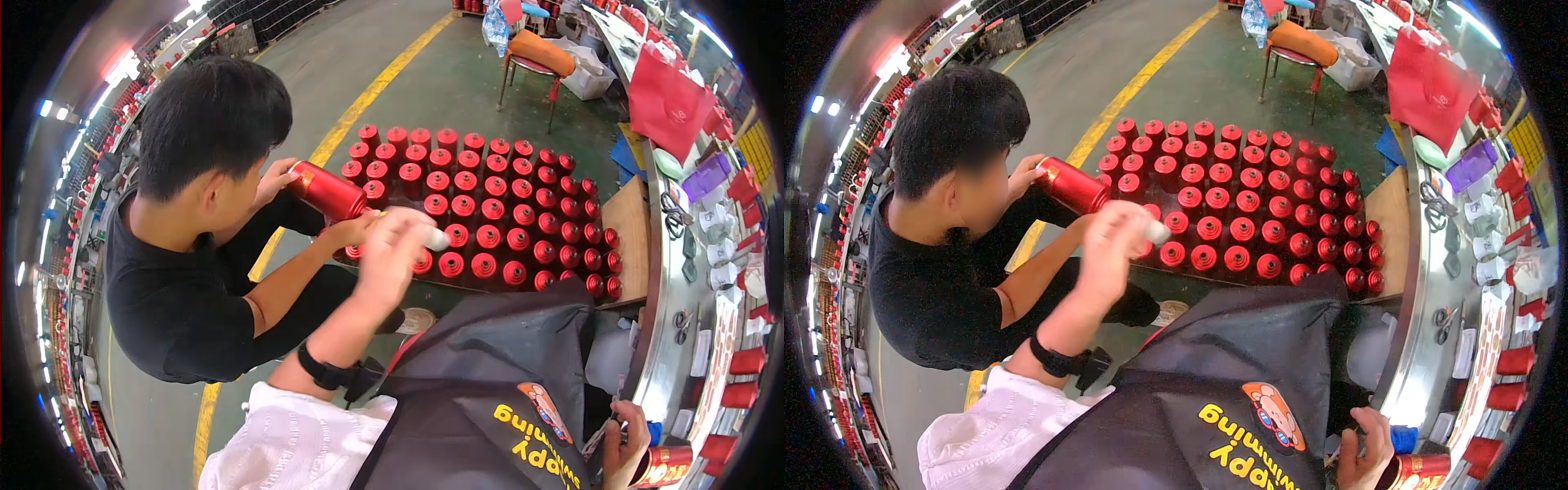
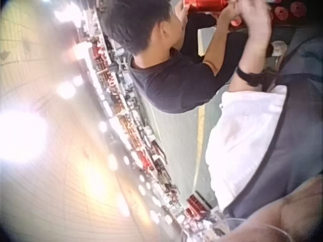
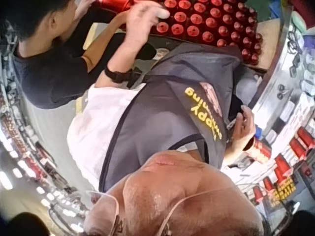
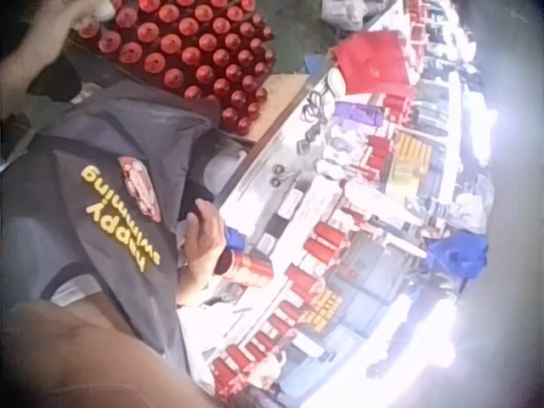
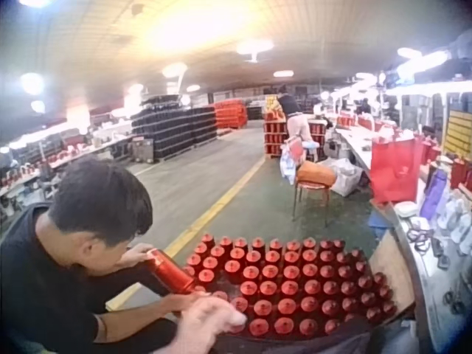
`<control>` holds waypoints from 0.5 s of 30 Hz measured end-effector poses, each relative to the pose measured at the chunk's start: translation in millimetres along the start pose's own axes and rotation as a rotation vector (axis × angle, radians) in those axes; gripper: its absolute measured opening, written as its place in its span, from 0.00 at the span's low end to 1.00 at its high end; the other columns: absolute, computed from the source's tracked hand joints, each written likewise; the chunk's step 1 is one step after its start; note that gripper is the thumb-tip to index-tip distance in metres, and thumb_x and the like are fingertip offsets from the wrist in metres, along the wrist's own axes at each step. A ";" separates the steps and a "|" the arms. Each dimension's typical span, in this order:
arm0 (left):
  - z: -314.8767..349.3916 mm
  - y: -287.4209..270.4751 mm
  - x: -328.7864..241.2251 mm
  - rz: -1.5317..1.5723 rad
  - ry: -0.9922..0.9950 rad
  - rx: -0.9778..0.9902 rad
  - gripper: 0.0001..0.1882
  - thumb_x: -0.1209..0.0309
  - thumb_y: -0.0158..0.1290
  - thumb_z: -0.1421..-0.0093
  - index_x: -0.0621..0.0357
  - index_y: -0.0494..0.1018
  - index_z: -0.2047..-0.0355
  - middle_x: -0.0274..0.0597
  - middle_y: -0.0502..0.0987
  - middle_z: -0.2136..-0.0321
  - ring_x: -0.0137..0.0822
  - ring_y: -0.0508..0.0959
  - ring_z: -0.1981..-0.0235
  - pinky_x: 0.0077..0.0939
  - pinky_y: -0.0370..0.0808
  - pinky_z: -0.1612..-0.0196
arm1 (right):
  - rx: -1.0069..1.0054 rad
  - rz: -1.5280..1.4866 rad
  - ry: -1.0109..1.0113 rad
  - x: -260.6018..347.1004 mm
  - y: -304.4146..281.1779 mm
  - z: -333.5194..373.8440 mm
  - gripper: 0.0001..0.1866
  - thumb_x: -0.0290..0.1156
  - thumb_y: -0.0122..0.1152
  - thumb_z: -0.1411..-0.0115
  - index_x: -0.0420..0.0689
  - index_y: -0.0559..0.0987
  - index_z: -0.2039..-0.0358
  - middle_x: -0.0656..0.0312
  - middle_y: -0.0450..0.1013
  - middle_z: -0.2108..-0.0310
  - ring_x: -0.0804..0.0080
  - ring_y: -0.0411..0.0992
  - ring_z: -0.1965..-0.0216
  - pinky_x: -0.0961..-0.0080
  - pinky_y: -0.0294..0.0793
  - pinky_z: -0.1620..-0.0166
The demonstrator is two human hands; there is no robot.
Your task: Using a cloth and a small green tool to wipe and clean the gold labels on red plastic bottles in a manufacturing environment.
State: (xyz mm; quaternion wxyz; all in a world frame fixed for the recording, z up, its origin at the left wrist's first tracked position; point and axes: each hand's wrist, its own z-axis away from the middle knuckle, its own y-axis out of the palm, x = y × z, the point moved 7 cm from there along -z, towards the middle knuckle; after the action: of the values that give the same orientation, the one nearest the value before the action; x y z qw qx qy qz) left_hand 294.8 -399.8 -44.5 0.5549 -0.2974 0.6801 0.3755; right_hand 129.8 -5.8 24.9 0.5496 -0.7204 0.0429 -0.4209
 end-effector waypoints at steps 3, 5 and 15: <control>-14.9 -92.7 17.0 0.118 -0.003 -0.337 0.04 0.73 0.50 0.38 0.57 0.70 0.62 0.34 0.73 0.70 0.21 0.68 0.77 0.16 0.67 0.72 | -0.012 -0.057 -0.044 13.9 8.9 -14.7 0.10 0.21 0.53 0.45 0.34 0.74 0.61 0.51 0.72 0.60 0.63 0.71 0.63 0.74 0.69 0.58; -11.2 -146.2 22.0 0.159 0.044 -0.561 0.09 0.72 0.53 0.39 0.56 0.68 0.58 0.33 0.73 0.69 0.21 0.69 0.76 0.15 0.68 0.72 | -0.012 -0.061 -0.072 21.2 19.1 -27.5 0.11 0.20 0.54 0.47 0.34 0.75 0.62 0.50 0.73 0.62 0.62 0.71 0.65 0.73 0.70 0.59; -74.7 -253.9 115.4 0.172 -0.290 -0.667 0.45 0.64 0.65 0.51 0.59 0.50 0.39 0.46 0.62 0.46 0.42 0.62 0.45 0.37 0.56 0.40 | 0.034 0.003 -0.106 26.3 26.1 -45.8 0.12 0.22 0.57 0.47 0.35 0.75 0.61 0.47 0.73 0.63 0.53 0.72 0.63 0.68 0.71 0.58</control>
State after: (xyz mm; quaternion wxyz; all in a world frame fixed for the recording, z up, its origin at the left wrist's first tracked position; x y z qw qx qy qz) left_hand 439.7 -598.5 -195.7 0.4846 -0.3474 0.4570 0.6600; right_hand 127.2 -64.5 19.9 0.5640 -0.7320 0.0075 -0.3822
